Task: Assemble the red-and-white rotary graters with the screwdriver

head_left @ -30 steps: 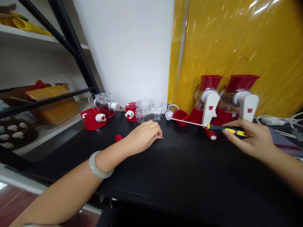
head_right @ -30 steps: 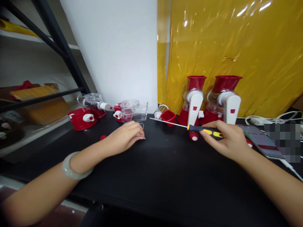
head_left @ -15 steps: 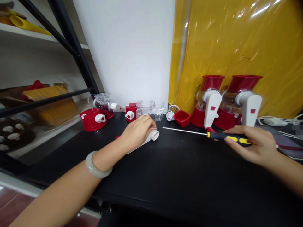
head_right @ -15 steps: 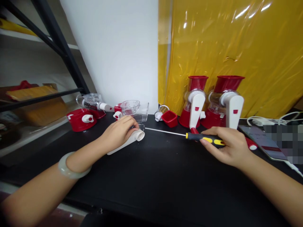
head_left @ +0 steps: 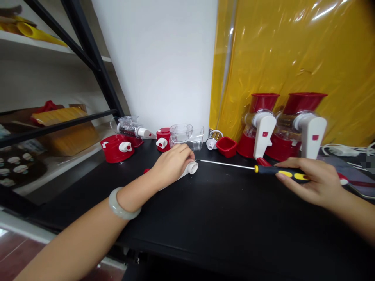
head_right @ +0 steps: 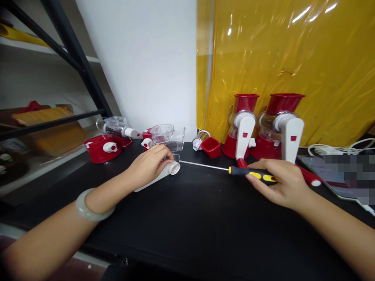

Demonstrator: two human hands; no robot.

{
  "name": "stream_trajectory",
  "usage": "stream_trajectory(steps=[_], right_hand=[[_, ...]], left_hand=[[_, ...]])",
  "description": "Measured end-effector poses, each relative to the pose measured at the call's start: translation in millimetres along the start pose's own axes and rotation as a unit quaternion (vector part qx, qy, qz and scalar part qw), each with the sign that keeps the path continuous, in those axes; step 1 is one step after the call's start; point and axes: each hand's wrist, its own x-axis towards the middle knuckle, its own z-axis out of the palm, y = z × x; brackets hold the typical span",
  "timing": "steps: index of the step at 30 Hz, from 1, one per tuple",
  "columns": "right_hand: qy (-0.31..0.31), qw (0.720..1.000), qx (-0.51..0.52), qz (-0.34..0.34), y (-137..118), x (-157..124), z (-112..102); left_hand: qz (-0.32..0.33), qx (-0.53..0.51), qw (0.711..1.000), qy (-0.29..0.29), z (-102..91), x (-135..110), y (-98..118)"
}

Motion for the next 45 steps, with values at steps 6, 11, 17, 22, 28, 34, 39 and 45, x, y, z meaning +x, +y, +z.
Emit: stream_trajectory(steps=[6, 11, 17, 22, 28, 34, 39, 45], right_hand=[[-0.005, 1.0, 0.007, 0.004, -0.1, -1.6, 1.4], [-0.009, 1.0, 0.021, 0.005, -0.6, -0.4, 1.9], [-0.016, 0.999, 0.034, 0.01, 0.3, -1.5, 2.1], [-0.013, 0.999, 0.032, 0.005, -1.3, 0.3, 1.5], [-0.012, 0.999, 0.032, 0.013, -0.4, -1.5, 2.0], [-0.019, 0.999, 0.03, 0.011, 0.1, -3.0, 0.9], [-0.024, 0.999, 0.022, 0.011, -0.7, -2.0, 0.6], [-0.015, 1.0, 0.019, 0.003, 0.0, -2.1, -0.1]], left_hand=[[-0.002, -0.002, 1.0, -0.005, 0.0, -0.1, 0.4], [0.002, -0.009, 1.0, -0.001, -0.3, 1.3, -0.3], [0.009, -0.014, 1.0, 0.002, 1.3, 1.9, -2.3], [0.008, -0.018, 1.0, 0.001, 1.5, 1.3, -2.5], [0.01, -0.018, 1.0, 0.003, 1.1, 0.5, -1.7], [0.008, -0.02, 1.0, -0.001, 1.4, 0.0, -1.4], [0.005, -0.02, 1.0, -0.002, 1.6, -0.3, -2.1], [0.003, -0.019, 1.0, -0.006, -0.3, 0.0, -0.9]])
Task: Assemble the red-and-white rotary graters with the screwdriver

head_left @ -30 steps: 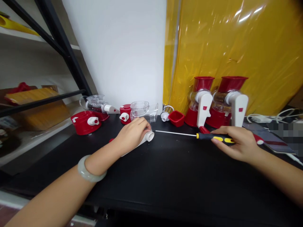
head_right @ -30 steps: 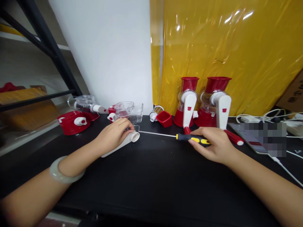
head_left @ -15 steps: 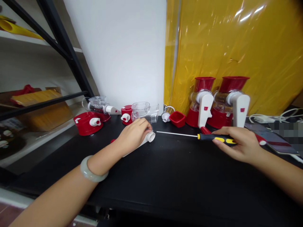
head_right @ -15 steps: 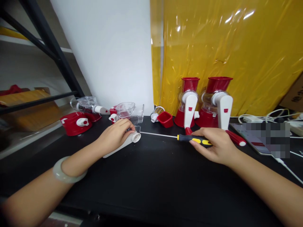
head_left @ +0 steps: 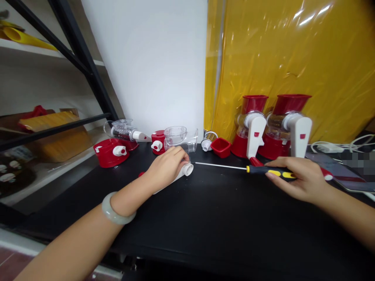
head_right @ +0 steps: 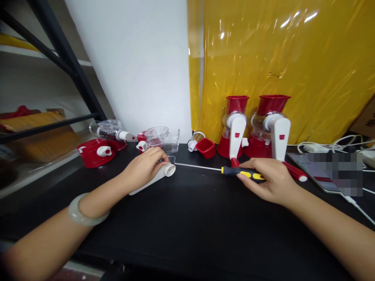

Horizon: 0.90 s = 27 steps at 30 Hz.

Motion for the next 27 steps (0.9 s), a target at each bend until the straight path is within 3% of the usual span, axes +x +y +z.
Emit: stream_trajectory(steps=[27], right_hand=[[0.004, 1.0, 0.004, -0.003, -2.2, 2.0, 0.0]], left_hand=[[0.01, 0.008, 1.0, 0.002, 0.2, -1.1, 2.9]])
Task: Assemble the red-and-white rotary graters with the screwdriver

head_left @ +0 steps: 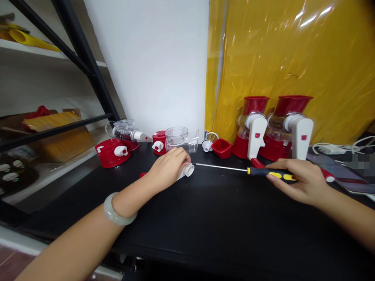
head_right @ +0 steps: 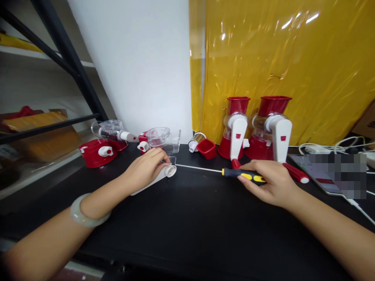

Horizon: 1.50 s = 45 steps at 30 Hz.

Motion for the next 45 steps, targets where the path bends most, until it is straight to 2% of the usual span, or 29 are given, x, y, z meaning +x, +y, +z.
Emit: stream_trajectory(steps=[45], right_hand=[[-0.006, 1.0, -0.004, -0.004, -2.0, 1.7, 0.3]], left_hand=[[0.006, 0.017, 1.0, -0.001, 1.2, -0.4, -0.8]])
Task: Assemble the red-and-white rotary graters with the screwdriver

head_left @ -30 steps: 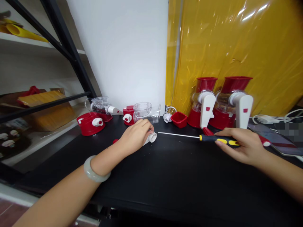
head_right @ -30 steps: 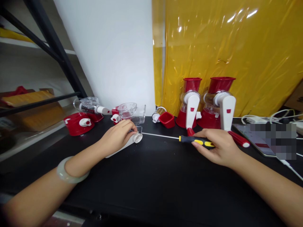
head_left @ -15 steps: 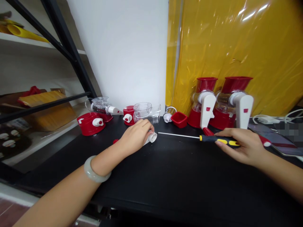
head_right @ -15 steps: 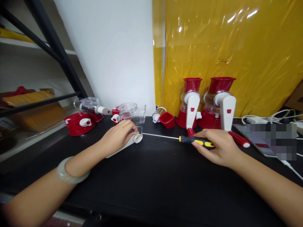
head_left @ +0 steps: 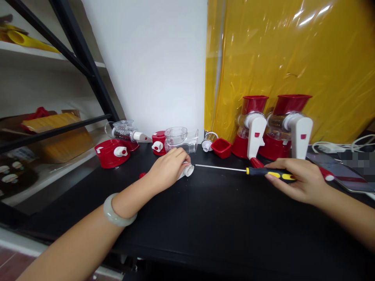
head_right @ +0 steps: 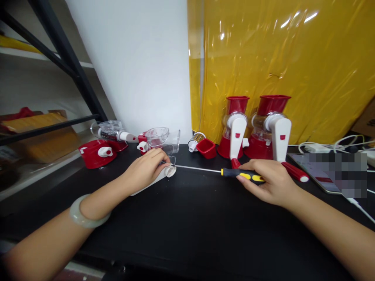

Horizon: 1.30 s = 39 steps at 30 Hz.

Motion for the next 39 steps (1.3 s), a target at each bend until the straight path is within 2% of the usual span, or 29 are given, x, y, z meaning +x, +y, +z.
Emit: stream_trajectory(steps=[29, 39], right_hand=[[-0.011, 1.0, 0.005, 0.004, -0.4, -0.3, -0.1], [-0.009, 1.0, -0.021, 0.013, 1.2, -0.2, -4.1]], left_hand=[[0.005, 0.0, 1.0, -0.025, -1.7, -1.3, 1.2], [-0.088, 0.006, 0.995, -0.043, -5.1, -5.2, 0.4]])
